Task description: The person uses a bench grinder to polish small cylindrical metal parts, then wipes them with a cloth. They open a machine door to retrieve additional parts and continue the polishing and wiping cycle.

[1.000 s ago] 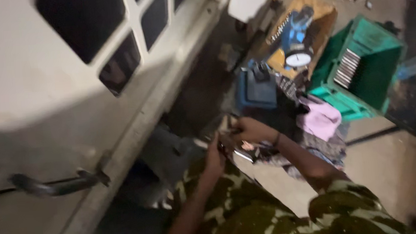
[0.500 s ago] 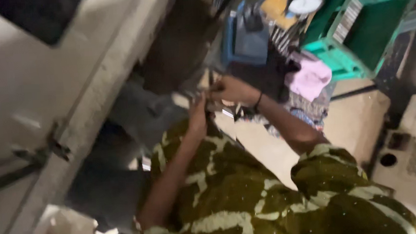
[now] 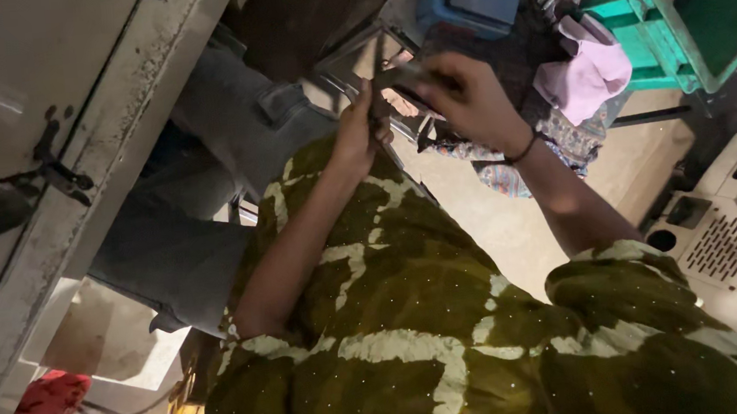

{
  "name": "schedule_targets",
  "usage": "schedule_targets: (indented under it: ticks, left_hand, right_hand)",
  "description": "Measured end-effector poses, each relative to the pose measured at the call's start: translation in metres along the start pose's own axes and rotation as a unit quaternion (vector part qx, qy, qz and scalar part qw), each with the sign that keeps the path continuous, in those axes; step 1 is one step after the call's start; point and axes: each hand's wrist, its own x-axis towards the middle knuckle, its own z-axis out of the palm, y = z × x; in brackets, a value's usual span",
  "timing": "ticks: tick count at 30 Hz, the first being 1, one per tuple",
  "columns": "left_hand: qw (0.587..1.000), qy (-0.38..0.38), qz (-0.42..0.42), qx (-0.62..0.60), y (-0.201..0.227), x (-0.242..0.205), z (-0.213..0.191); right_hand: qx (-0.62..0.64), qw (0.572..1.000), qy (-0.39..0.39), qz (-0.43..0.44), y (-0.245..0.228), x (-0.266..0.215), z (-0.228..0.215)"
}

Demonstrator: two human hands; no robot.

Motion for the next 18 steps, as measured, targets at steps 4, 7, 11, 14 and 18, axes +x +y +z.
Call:
schedule_targets:
  ticks: [4, 7, 11, 14, 18]
  left_hand:
    - [0.999, 0.007, -0.012, -0.031, -0.002, 0.0, -0.002]
    - [0.999, 0.012, -0.012, -0.031, -0.006, 0.003, -0.006]
    - [0.998, -0.023, 0.006, -0.058, -0.016, 0.01, -0.013]
    - [0.997, -0.041, 0.006, -0.068, -0.021, 0.016, -0.018]
    - [0.998, -0.049, 0.008, -0.044, -0.02, 0.013, -0.017]
  right_hand:
    - [-0.039, 0.998, -0.025, -0.045, -0.017, -0.004, 0.006]
    - [-0.024, 0.999, -0.008, -0.039, -0.018, -0.001, 0.011]
    - [0.124, 0.992, -0.019, 0.011, -0.009, 0.001, 0.018]
    - [0.145, 0.987, -0.046, 0.055, -0.001, 0.0, 0.023]
    - [0.178, 0.982, -0.044, 0.043, 0.003, -0.003, 0.024]
